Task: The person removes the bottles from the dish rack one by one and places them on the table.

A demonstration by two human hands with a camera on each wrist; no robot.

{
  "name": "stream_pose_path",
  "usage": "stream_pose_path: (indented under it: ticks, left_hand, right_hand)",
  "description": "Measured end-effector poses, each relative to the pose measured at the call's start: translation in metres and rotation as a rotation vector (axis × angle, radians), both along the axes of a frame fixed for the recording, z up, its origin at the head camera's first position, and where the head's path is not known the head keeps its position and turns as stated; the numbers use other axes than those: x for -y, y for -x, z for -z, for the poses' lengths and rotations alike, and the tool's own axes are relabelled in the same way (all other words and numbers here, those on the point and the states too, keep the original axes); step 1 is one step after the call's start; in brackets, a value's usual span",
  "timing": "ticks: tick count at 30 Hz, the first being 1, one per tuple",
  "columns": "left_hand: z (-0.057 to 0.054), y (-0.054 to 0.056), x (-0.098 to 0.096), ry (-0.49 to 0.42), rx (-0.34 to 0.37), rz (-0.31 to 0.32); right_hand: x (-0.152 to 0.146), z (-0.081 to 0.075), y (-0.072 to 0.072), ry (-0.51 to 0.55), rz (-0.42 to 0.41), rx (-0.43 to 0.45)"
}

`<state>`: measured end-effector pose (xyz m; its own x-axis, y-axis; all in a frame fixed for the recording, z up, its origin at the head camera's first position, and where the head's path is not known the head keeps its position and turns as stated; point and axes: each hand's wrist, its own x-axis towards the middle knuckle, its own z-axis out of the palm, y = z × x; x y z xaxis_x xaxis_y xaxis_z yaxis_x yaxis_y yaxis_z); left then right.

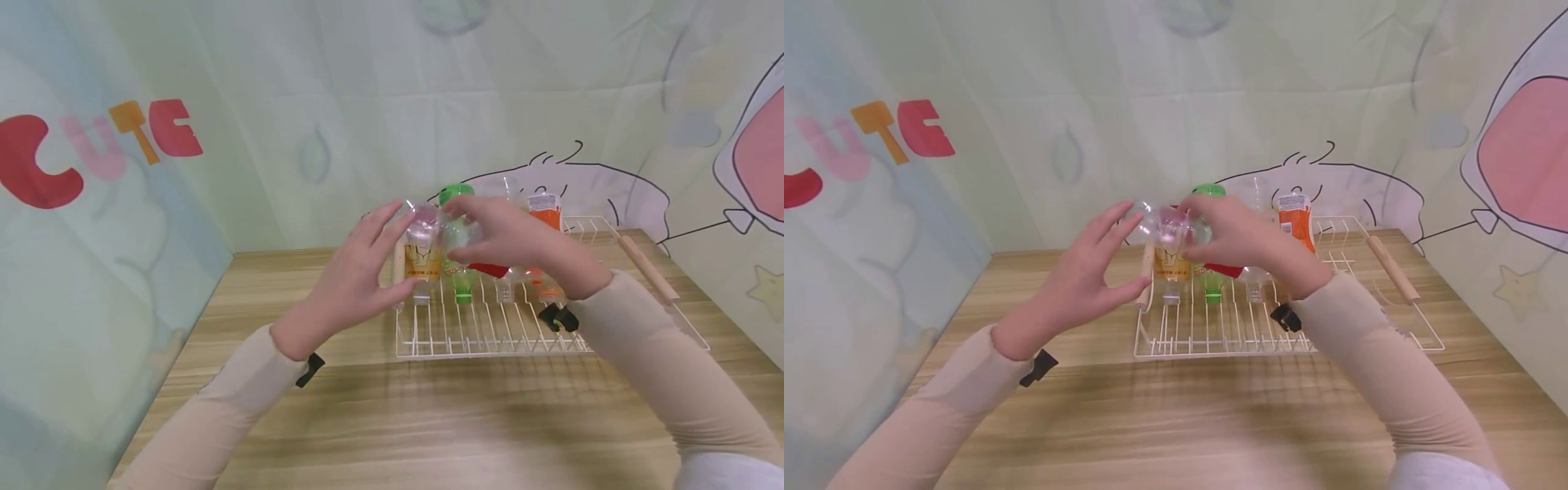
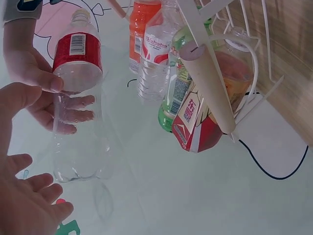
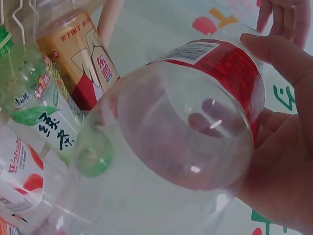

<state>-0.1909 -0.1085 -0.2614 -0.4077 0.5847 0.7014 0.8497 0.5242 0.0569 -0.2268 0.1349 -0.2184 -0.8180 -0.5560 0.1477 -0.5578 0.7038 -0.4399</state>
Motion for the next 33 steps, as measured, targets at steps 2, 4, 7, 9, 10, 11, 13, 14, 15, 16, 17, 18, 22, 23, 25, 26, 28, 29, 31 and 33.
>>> stream_pose_path:
  ticks: [2,4,7,9,10,11,13,14,15,16,17,18,22,23,25,26,28,29,31,33]
  left_hand:
    - [0.000,0.001,0.000,0.007,-0.010,-0.003]
    - [0.001,0.002,0.000,0.015,-0.024,-0.010]
    - [0.003,0.004,0.000,0.034,-0.046,-0.022]
    - [0.004,0.005,0.000,0.051,-0.059,-0.033]
    - [0.005,0.005,0.000,0.059,-0.064,-0.036]
    - [0.005,0.006,-0.001,0.066,-0.070,-0.040]
    - [0.007,0.006,-0.001,0.075,-0.080,-0.046]
    - [0.008,0.007,-0.001,0.079,-0.084,-0.049]
    - [0.009,0.007,-0.002,0.082,-0.089,-0.053]
    - [0.010,0.007,-0.002,0.084,-0.094,-0.056]
    - [0.010,0.008,-0.002,0.085,-0.100,-0.060]
    - [0.011,0.008,-0.002,0.088,-0.104,-0.066]
    - [0.012,0.009,-0.002,0.106,-0.115,-0.089]
    - [0.012,0.010,-0.002,0.112,-0.112,-0.096]
    - [0.013,0.010,-0.002,0.129,-0.105,-0.110]
    - [0.013,0.010,-0.002,0.138,-0.102,-0.118]
    - [0.014,0.010,-0.002,0.152,-0.096,-0.133]
    - [0.014,0.010,-0.001,0.157,-0.096,-0.140]
    - [0.016,0.010,-0.001,0.172,-0.094,-0.156]
    - [0.017,0.010,-0.001,0.187,-0.090,-0.170]
  right_hand:
    - [0.003,0.002,-0.001,-0.008,-0.011,0.018]
    - [0.007,0.003,-0.002,-0.015,-0.019,0.040]
    - [0.011,0.005,-0.003,-0.025,-0.039,0.064]
    - [0.014,0.007,-0.003,-0.035,-0.058,0.065]
    - [0.015,0.007,-0.003,-0.042,-0.065,0.064]
    - [0.016,0.007,-0.004,-0.049,-0.072,0.062]
    - [0.019,0.008,-0.004,-0.063,-0.091,0.054]
    - [0.020,0.008,-0.004,-0.070,-0.095,0.053]
    - [0.021,0.008,-0.004,-0.074,-0.096,0.055]
    - [0.022,0.009,-0.005,-0.080,-0.095,0.054]
    - [0.023,0.010,-0.005,-0.084,-0.097,0.052]
    - [0.024,0.010,-0.004,-0.087,-0.098,0.049]
    - [0.028,0.013,-0.005,-0.099,-0.095,0.050]
    - [0.028,0.014,-0.004,-0.097,-0.105,0.052]
    - [0.029,0.014,-0.004,-0.100,-0.116,0.056]
    - [0.029,0.015,-0.004,-0.100,-0.122,0.059]
    - [0.030,0.015,-0.003,-0.100,-0.132,0.061]
    - [0.030,0.015,-0.003,-0.099,-0.138,0.060]
    - [0.031,0.016,-0.003,-0.101,-0.143,0.056]
    - [0.031,0.016,-0.003,-0.099,-0.153,0.049]
